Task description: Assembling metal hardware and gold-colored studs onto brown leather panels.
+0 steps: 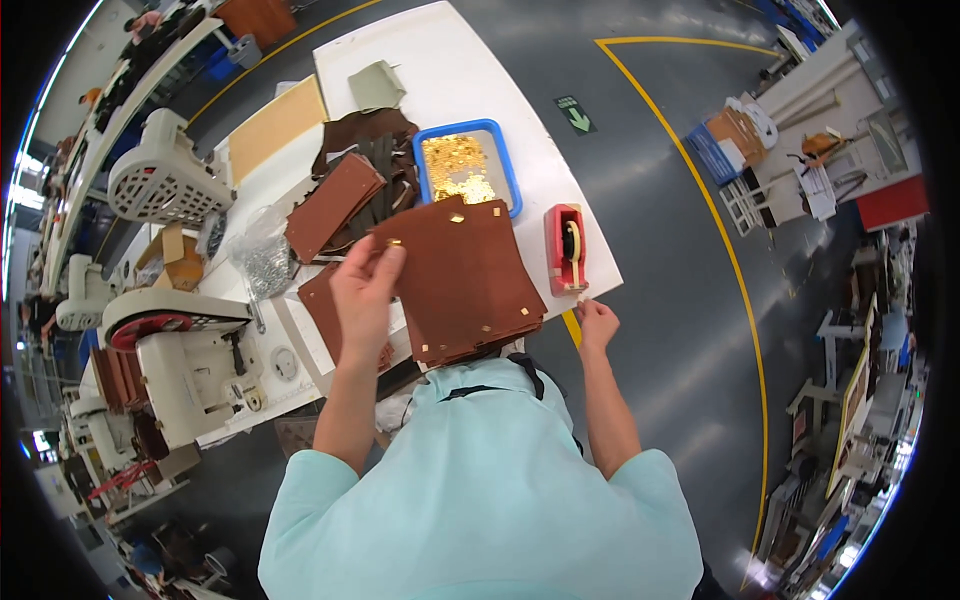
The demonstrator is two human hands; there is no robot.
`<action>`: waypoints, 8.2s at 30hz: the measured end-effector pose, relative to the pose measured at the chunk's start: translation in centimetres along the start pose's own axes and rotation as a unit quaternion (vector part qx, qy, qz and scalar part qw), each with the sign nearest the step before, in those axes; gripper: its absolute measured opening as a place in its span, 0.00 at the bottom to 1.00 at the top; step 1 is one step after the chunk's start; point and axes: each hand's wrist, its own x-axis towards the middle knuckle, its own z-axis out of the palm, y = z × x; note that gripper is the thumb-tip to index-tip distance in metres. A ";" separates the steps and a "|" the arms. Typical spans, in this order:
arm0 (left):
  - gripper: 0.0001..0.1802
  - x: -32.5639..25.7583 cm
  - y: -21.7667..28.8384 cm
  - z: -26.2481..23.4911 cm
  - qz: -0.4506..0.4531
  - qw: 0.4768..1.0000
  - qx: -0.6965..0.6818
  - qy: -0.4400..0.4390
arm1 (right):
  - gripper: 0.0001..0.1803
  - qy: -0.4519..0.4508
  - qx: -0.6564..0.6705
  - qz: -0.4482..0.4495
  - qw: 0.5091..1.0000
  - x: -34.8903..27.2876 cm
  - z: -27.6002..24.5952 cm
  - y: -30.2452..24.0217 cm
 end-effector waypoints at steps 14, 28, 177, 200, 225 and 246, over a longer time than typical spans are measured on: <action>0.14 -4.4 0.1 5.5 -0.079 0.982 0.007 -0.169 | 0.06 -0.399 0.148 -0.093 0.900 -19.4 5.3 -24.4; 0.13 -5.2 1.5 6.0 -0.033 0.983 0.036 -0.175 | 0.06 -0.410 0.154 -0.105 0.893 -19.0 5.7 -24.0; 0.13 -3.5 -0.8 3.6 -0.116 0.945 0.106 -0.287 | 0.18 -0.365 -0.201 -0.119 0.901 -16.8 3.8 -23.8; 0.24 -0.7 -9.2 -4.6 0.060 0.748 0.645 -0.145 | 0.12 -0.152 -0.264 -0.005 0.953 0.9 2.3 -7.8; 0.15 3.8 -7.8 4.9 -0.116 0.849 0.362 -0.366 | 0.12 -0.061 -0.125 -0.033 0.990 -0.7 2.1 -2.8; 0.14 -2.6 -0.2 6.9 -0.079 0.929 0.230 -0.278 | 0.06 -0.331 0.139 -0.096 0.928 -17.0 1.2 -22.3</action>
